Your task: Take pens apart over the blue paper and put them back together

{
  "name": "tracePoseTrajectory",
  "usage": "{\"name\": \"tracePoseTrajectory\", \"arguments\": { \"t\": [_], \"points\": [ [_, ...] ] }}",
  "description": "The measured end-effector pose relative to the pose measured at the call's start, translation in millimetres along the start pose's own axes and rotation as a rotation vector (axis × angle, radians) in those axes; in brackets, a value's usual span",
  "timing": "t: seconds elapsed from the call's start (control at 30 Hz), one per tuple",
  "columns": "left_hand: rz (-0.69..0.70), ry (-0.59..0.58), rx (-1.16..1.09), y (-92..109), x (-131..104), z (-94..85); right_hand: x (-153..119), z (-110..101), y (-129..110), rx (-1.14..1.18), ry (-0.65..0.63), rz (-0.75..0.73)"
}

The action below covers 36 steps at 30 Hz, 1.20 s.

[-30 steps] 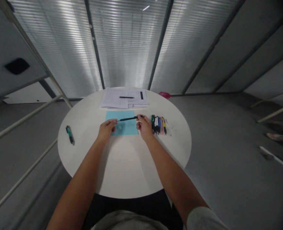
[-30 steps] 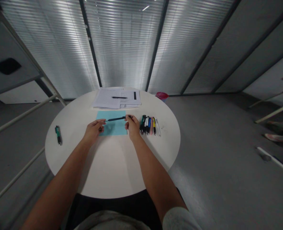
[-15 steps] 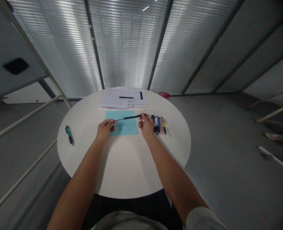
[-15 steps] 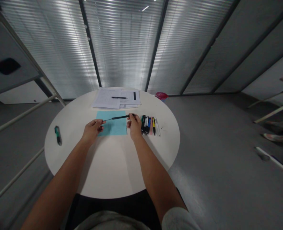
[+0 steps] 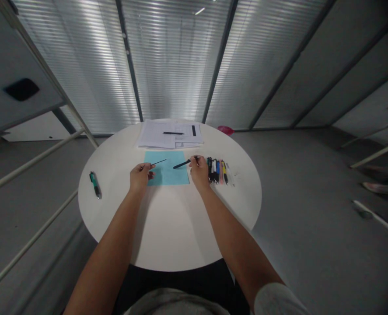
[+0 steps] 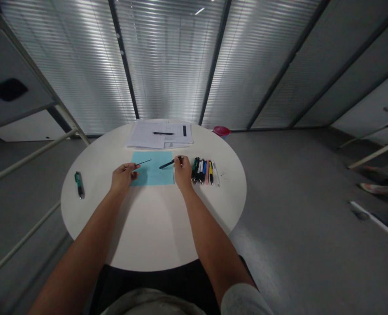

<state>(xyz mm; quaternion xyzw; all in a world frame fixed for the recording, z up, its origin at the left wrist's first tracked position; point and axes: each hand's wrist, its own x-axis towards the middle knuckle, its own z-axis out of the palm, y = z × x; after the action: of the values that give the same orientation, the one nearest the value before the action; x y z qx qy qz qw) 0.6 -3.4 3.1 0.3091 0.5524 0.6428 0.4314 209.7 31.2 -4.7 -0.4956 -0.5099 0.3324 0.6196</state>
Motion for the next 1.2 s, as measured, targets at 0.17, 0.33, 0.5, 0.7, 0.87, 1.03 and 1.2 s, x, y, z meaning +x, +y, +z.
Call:
{"name": "tracePoseTrajectory", "arguments": {
  "t": [0.17, 0.33, 0.5, 0.7, 0.87, 1.03, 1.2],
  "points": [
    [-0.003, 0.005, 0.018, -1, 0, 0.5, -6, -1, -4, -0.213, -0.042, -0.142],
    [-0.007, -0.010, 0.017, -4, 2, -0.6, -8, -2, -9, -0.203, -0.036, -0.171],
    [-0.011, -0.013, 0.019, -11, 8, -3.4, -10, -2, -13, -0.171, -0.013, -0.146],
    [-0.014, -0.021, 0.014, -8, 5, -2.0, -12, -2, -16, -0.171, 0.041, -0.157],
    [-0.016, -0.024, 0.025, -3, 1, -0.2, -12, -4, -18, -0.269, 0.029, -0.177],
    [-0.014, -0.021, 0.043, -4, 2, -0.3, -13, -6, -21, -0.305, 0.029, -0.188],
    [-0.007, -0.031, 0.033, -5, 2, -0.6, -14, -7, -23, -0.386, 0.034, -0.201]
  ]
}}
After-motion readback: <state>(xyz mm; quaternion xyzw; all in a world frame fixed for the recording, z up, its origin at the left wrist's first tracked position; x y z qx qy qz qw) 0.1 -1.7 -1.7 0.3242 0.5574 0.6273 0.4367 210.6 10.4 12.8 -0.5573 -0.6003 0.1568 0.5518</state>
